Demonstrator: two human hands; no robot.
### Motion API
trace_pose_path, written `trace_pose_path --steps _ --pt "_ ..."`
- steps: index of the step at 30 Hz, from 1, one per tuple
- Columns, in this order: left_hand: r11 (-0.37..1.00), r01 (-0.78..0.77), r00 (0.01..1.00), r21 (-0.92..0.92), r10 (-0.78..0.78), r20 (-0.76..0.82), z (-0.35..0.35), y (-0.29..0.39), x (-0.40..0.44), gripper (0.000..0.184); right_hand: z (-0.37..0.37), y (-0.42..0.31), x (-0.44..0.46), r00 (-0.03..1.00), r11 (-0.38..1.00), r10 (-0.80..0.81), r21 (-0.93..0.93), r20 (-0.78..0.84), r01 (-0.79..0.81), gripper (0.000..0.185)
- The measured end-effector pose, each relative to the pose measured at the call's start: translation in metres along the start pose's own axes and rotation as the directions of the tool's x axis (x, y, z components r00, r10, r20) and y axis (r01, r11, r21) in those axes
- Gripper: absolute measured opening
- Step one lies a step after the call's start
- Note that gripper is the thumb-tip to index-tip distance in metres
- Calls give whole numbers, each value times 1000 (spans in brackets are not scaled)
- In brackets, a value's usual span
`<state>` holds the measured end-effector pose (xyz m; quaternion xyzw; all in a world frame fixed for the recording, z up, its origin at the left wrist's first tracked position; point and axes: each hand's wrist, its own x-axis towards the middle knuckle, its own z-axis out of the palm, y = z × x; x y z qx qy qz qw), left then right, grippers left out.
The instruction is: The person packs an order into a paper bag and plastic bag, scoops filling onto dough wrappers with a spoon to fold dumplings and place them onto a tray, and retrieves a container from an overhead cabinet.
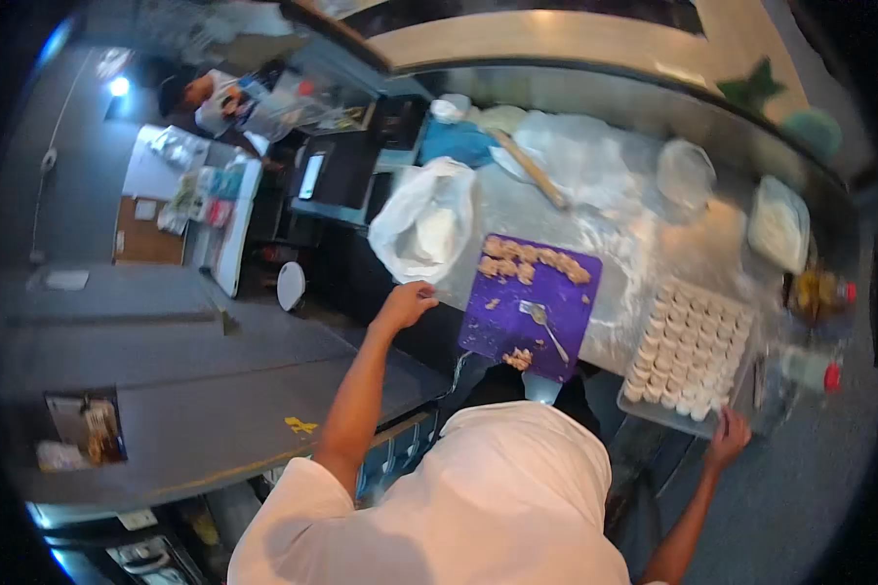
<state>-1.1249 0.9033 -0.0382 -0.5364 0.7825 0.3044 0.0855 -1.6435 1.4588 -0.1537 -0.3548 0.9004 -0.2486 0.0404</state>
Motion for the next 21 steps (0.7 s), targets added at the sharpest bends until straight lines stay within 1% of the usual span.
trace_pose_path --steps 1,2,3,4,5,6,7,8,10,13,14,17,18,20,21 --pt "1000 0 1000 -28 -1 -31 3 3 3 35 -11 -17 3 988 985 152 83 14 -153 14" --pt "1000 5 999 5 -4 -37 8 -7 14 34 -1 -21 -6 994 999 50 4 -101 -50 15" --pt "995 70 994 -74 -76 -77 6 -1 13 31 14 -24 -5 973 996 -69 -75 -219 53 16" --pt "997 20 993 -73 -28 -114 14 -11 24 28 18 -42 3 979 999 20 30 -203 -14 17" --pt "987 -19 989 -156 -4 -145 11 -7 27 26 17 -72 4 981 988 108 126 -161 -88 17" --pt "972 -90 978 -219 45 -204 21 -22 42 25 19 -96 6 987 988 109 123 -121 -94 16" --pt "970 -154 949 -189 92 -303 23 -24 48 23 22 -121 7 990 988 116 114 -84 -106 15" --pt "962 -162 952 -221 94 -291 22 -28 58 28 26 -148 8 993 978 92 192 -71 -77 14" --pt "963 -175 926 -204 90 -366 29 -48 86 33 34 -199 8 998 942 45 334 -37 -30 13" --pt "951 -239 868 -195 119 -482 22 -64 111 40 31 -269 8 998 944 -57 327 21 47 8" --pt "945 -265 843 -191 131 -522 20 -68 116 43 40 -270 6 984 943 -177 281 -25 176 7" --pt "970 -214 880 -117 139 -453 -5 -70 118 38 37 -316 -3 994 971 -95 227 56 80 7" --pt "972 -164 977 -171 136 -167 -38 -63 103 34 35 -318 -7 986 987 -110 129 122 94 10" --pt "902 -25 991 -432 -36 -132 -111 -56 69 32 42 -312 -29 995 985 -91 147 40 84 9" --pt "835 43 989 -549 -113 -95 -137 -70 65 32 49 -314 -35 997 984 -77 158 -2 77 9"
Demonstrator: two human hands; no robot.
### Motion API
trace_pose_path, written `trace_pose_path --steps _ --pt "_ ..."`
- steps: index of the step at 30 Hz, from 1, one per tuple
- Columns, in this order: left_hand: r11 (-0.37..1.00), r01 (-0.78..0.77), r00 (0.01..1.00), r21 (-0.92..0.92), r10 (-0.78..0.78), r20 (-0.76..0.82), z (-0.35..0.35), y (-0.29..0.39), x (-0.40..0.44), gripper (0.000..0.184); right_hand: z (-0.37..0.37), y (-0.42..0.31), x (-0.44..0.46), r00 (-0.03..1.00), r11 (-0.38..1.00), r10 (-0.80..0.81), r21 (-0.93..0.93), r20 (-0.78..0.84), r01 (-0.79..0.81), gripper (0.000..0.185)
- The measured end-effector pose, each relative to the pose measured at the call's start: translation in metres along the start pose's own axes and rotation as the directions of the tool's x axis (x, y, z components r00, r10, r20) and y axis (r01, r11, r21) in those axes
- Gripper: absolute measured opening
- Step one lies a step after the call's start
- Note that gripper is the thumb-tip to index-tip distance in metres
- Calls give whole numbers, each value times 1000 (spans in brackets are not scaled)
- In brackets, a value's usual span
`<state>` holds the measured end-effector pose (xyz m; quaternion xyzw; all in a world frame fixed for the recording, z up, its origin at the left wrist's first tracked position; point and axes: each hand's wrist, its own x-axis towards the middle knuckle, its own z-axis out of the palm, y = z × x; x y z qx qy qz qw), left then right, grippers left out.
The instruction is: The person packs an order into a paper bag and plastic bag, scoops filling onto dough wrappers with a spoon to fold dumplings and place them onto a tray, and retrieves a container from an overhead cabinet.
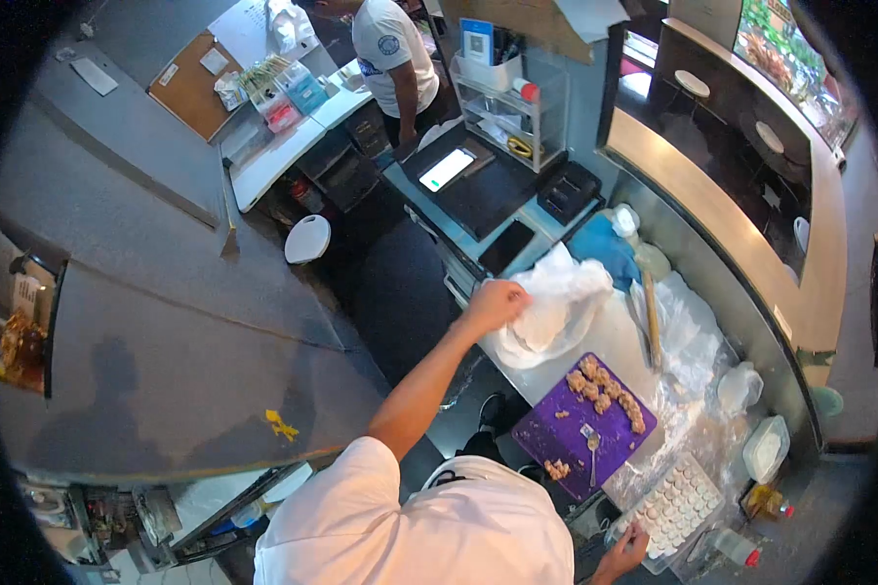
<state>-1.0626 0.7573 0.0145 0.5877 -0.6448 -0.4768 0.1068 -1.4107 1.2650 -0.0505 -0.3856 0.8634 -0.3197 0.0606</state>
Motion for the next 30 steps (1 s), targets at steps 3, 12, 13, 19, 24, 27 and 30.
trace_pose_path --steps 3,12,13,19,24,27,30 --pt "980 -71 856 188 157 -492 -75 -59 47 56 -17 -62 -17 986 983 94 -170 139 -69 26" --pt "729 112 556 676 518 -651 -178 -166 169 98 1 -136 -28 970 975 81 -219 230 -29 18" --pt "719 110 564 687 523 -638 -181 -169 173 97 2 -142 -24 974 981 61 -195 219 -18 18" --pt "693 81 644 716 512 -568 -196 -170 174 95 1 -143 -13 968 928 -2 -360 252 95 21" --pt "662 83 686 745 504 -524 -203 -168 179 98 6 -141 -12 957 938 52 -343 284 51 23" --pt "652 105 696 750 491 -524 -204 -165 180 103 7 -150 -14 961 949 18 -309 275 70 22" --pt "687 94 658 720 500 -563 -204 -164 179 111 7 -157 -15 958 949 18 -308 286 74 20"
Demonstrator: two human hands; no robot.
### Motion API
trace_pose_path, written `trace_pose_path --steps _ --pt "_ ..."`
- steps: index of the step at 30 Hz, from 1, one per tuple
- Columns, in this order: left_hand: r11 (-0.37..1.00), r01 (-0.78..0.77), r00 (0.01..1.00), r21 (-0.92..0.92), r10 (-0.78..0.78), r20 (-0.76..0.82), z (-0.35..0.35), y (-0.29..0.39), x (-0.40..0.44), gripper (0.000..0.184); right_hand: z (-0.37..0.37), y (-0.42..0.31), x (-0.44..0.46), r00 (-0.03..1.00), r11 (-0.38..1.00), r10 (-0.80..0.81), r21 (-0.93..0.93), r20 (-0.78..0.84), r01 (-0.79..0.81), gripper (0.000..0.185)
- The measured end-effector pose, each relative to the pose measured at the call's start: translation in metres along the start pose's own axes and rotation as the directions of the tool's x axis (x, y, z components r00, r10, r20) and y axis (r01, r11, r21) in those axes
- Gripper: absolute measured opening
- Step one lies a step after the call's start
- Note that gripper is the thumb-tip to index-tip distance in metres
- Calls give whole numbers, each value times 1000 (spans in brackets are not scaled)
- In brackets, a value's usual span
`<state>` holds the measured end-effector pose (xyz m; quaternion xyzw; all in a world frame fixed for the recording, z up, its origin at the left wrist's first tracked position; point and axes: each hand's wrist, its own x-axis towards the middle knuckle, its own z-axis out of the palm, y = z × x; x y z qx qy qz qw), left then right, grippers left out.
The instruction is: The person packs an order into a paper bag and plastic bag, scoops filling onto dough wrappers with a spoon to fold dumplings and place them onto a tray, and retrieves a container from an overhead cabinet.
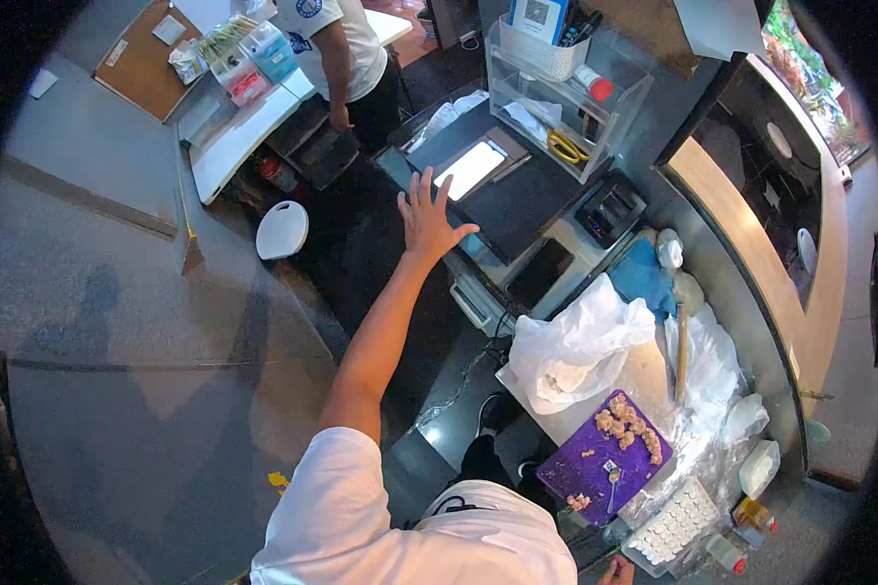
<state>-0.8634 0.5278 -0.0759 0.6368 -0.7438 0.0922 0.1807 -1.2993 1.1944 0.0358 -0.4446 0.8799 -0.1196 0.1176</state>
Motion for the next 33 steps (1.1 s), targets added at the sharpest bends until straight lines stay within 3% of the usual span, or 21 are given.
trace_pose_path --steps 6,8,10,12,14,15,17,20,22,24,27,30,33 --pt "1000 10 1000 -21 -10 -28 -12 -2 -3 116 5 7 -5 999 992 51 115 6 -51 17" --pt "971 46 990 -234 -76 -121 -41 9 -7 98 44 68 -24 996 982 50 185 -80 -35 9" --pt "938 24 956 -346 -123 -267 -76 36 -33 67 44 59 -27 991 977 88 202 -104 -66 7" --pt "703 116 960 -701 -260 -102 -124 95 -85 37 34 32 -25 973 960 222 188 -58 -208 8" --pt "616 -18 999 -788 47 14 -148 153 -145 26 48 37 -32 974 955 199 245 -107 -168 8" --pt "525 -44 970 -850 225 89 -142 179 -174 20 50 32 -35 974 952 207 246 -90 -180 8" --pt "405 17 787 -914 558 263 -118 223 -216 15 55 25 -36 977 948 207 257 -48 -189 8" --pt "470 -212 848 -857 524 78 -14 236 -228 19 63 27 -43 977 942 203 284 -61 -178 8" --pt "827 -366 671 -427 552 494 11 226 -192 29 66 35 -54 971 943 221 272 -93 -189 9" --pt "804 -400 857 -439 499 133 34 219 -179 38 69 41 -69 950 922 286 306 -126 -237 9" --pt "748 -57 779 -661 447 439 34 233 -151 45 76 44 -96 917 881 390 321 -78 -348 10" --pt "803 -188 772 -566 477 420 78 243 -155 45 90 48 -122 918 883 390 310 -69 -352 11" --pt "925 -100 771 -368 306 559 126 255 -156 57 105 52 -146 891 842 453 333 -15 -423 11"
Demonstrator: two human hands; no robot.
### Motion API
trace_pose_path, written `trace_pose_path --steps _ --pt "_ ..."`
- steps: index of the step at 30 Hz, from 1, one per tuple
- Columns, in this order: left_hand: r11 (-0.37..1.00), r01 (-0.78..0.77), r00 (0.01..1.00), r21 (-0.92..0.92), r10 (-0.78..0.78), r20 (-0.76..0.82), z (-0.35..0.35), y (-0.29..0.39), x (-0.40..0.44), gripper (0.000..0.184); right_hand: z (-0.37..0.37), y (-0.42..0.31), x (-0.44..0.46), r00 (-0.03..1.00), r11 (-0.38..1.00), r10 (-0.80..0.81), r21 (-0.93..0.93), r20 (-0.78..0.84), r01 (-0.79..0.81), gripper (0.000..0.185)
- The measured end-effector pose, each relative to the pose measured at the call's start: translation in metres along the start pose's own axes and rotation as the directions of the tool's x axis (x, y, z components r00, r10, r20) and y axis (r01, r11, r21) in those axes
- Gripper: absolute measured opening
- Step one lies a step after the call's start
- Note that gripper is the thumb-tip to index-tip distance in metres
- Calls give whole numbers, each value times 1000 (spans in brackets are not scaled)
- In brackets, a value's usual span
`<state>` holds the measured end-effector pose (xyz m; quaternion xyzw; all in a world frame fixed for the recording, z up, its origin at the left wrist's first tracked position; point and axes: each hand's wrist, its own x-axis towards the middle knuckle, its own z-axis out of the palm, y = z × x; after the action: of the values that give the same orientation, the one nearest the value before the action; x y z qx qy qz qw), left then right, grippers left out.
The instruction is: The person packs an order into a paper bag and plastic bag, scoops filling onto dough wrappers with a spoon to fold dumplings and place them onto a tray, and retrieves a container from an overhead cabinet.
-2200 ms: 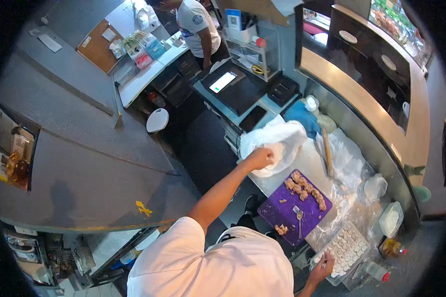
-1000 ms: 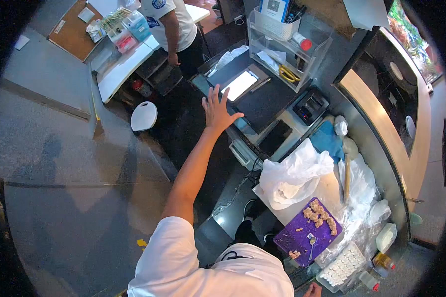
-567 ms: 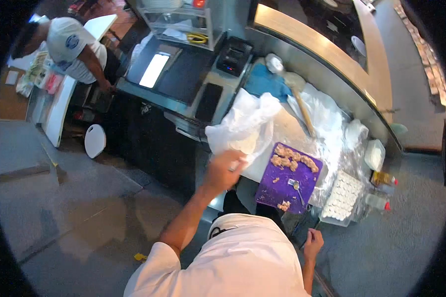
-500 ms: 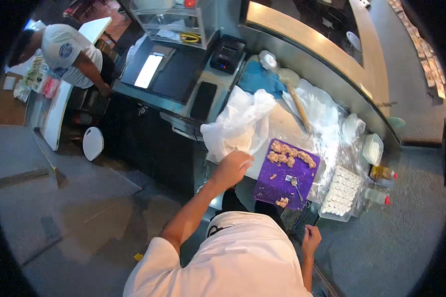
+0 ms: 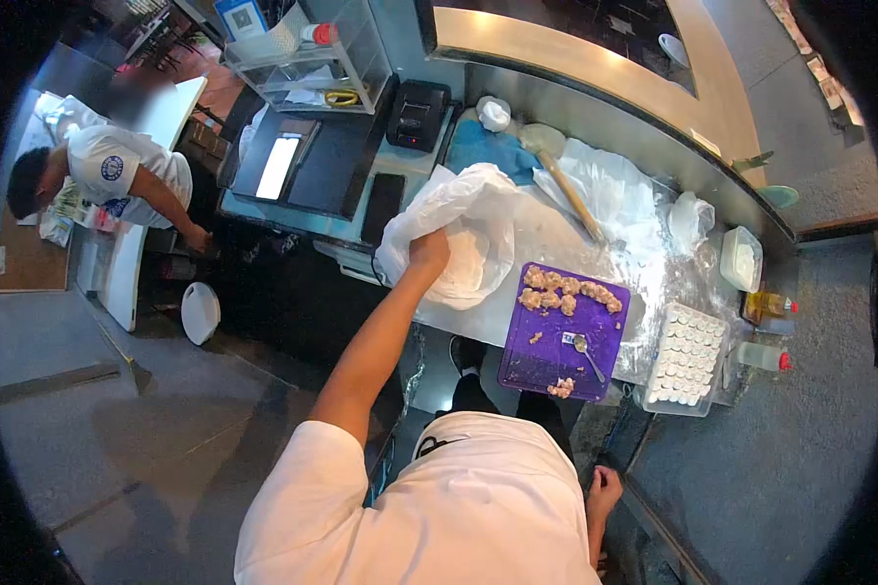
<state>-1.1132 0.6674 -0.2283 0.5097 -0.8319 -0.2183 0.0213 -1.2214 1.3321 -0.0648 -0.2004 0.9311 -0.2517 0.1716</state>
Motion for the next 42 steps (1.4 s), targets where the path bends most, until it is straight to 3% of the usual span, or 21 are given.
trace_pose_path --steps 2,4,6,11,14,15,16,17,18,21,23,24,27,29,30,33,35,37,39,40,42 --pt "1000 -16 991 21 19 -136 28 -3 3 66 7 6 -13 999 1000 16 27 -40 -15 13" --pt "1000 -25 988 10 26 -155 14 5 -2 74 15 20 -21 999 999 28 26 -37 -28 13" --pt "999 -21 999 -36 19 -51 -2 10 -5 81 17 30 -28 999 999 46 20 -21 -45 13" --pt "992 52 999 -113 -53 -1 -9 19 -3 61 12 20 -25 999 1000 30 -8 -19 -30 13" --pt "886 -12 964 -464 -112 -241 7 11 -9 48 14 42 -22 999 1000 14 5 -29 -14 14" --pt "949 -128 906 -289 -7 -424 23 8 -17 41 16 53 -21 1000 1000 18 -12 -26 -18 14" --pt "951 -188 905 -245 71 -420 25 1 -13 41 18 62 -19 1000 1000 14 -27 -19 -14 13" --pt "921 -215 868 -326 27 -497 18 8 -20 39 18 69 -17 1000 1000 10 19 -3 -9 13" --pt "899 -292 848 -326 85 -523 11 9 -24 37 17 94 -14 998 999 -41 -20 45 42 13" --pt "836 -260 900 -484 29 -435 -9 27 -42 42 -14 5 -9 973 971 171 -193 154 -140 24" --pt "774 -218 940 -594 3 -341 -40 52 -61 42 -16 4 -4 972 973 166 -189 168 -133 27" --pt "833 -220 931 -507 24 -365 -43 54 -66 39 -17 7 -3 971 973 167 -186 173 -134 29" --pt "948 -229 908 -220 127 -400 -44 64 -76 32 12 91 15 990 989 -140 39 -12 140 13" --pt "987 -147 989 -57 146 -21 -35 55 -65 26 2 27 27 994 993 -102 49 -47 104 14" --pt "951 -297 931 -89 267 -250 16 36 -49 21 -2 -7 33 996 990 -36 136 -80 47 14" --pt "952 -307 908 -17 287 -306 -96 85 -104 16 -13 -40 58 989 981 -121 140 -83 132 12" --pt "925 -371 881 -81 323 -346 -104 84 -114 19 -11 -71 76 990 967 -105 225 -92 123 11" --pt "841 -525 773 -134 405 -488 -123 93 -130 18 -15 -109 91 997 960 -43 274 -71 61 12" --pt "679 -243 966 -692 104 -237 -169 131 -169 18 1 -109 118 987 976 -129 165 -99 144 14" --pt "617 -281 958 -735 137 -252 -175 138 -182 17 11 -115 133 982 972 -159 156 -101 174 13" --pt "482 -357 934 -800 190 -303 -183 147 -201 17 47 -95 166 961 965 -263 -40 -79 261 18"
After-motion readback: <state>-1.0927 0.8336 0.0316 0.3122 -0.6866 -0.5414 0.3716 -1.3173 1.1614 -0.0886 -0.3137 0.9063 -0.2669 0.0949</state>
